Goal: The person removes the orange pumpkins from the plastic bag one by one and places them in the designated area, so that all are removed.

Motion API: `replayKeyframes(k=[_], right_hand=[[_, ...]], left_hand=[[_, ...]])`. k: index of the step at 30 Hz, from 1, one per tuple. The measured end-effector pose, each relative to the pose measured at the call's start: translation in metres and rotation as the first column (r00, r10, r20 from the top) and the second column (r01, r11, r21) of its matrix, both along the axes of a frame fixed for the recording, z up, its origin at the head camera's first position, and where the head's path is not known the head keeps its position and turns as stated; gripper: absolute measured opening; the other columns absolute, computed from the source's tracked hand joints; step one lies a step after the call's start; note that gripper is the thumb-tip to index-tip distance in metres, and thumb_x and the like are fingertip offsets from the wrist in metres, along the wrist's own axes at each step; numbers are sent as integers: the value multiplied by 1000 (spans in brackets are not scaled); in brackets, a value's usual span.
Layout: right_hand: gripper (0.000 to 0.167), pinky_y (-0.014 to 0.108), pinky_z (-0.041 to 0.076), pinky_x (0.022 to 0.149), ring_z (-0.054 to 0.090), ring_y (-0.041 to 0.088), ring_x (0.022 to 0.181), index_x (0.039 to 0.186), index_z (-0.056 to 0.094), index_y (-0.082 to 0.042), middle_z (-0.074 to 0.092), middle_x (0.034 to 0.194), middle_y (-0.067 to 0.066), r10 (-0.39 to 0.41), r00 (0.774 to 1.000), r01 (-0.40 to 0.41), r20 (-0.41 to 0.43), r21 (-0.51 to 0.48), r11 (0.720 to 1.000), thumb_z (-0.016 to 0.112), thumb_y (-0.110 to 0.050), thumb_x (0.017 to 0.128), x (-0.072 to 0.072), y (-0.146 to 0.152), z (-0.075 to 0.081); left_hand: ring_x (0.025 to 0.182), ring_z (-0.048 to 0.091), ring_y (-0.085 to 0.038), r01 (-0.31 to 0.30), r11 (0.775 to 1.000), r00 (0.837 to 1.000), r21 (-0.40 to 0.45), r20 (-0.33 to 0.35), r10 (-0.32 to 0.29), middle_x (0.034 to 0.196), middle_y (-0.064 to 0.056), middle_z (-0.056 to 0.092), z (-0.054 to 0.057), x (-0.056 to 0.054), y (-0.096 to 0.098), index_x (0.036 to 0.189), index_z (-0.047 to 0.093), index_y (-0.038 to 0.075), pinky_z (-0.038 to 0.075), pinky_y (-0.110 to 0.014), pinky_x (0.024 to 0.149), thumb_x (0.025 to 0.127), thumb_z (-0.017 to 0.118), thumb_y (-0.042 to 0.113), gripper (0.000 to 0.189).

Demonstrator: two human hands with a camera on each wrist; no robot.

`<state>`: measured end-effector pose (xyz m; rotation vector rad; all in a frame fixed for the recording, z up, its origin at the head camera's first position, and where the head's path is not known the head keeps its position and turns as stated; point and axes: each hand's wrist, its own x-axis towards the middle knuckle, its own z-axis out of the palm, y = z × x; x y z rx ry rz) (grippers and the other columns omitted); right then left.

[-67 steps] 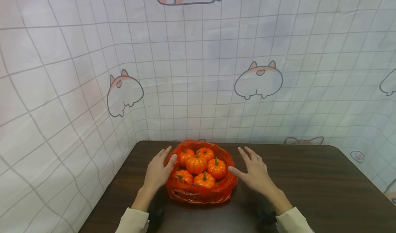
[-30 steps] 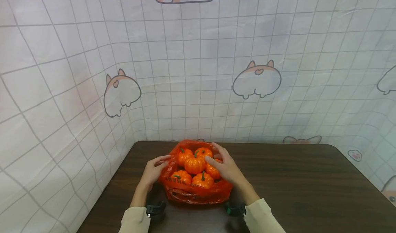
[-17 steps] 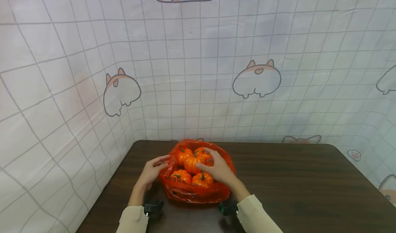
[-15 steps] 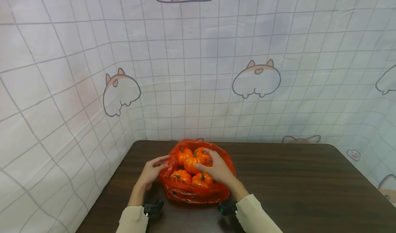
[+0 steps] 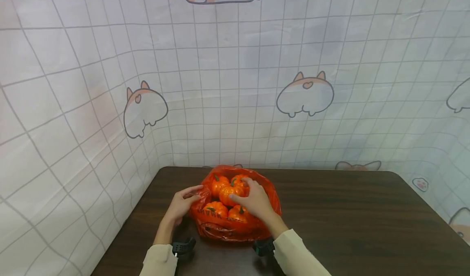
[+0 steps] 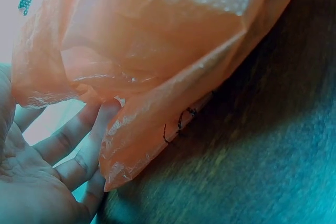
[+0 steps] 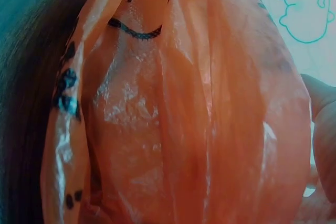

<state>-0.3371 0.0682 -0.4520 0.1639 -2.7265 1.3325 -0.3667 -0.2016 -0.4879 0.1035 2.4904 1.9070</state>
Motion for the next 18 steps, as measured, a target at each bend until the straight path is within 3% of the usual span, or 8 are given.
replayKeyframes(k=[8, 18], right_hand=[[83, 60, 49, 99, 50, 42, 133, 146, 54, -11, 60, 143, 13, -65, 998, 65, -11, 105, 992, 83, -52, 80, 2, -9, 2], [82, 63, 41, 108, 43, 46, 142, 146, 55, -13, 63, 141, 11, -81, 996, 85, -37, 129, 988, 86, -48, 79, 0, -11, -2]], left_hand=[[107, 61, -21, 0, 1000, 1000, -3, 1, 0, 129, -17, 64, -1, 0, 1, 136, 68, 12, 53, -29, 81, 99, 65, 12, 36], [103, 63, -20, 2, 1000, 1000, 5, 9, -2, 126, -19, 65, 1, 1, 3, 136, 67, 12, 55, -31, 80, 100, 64, 12, 37]])
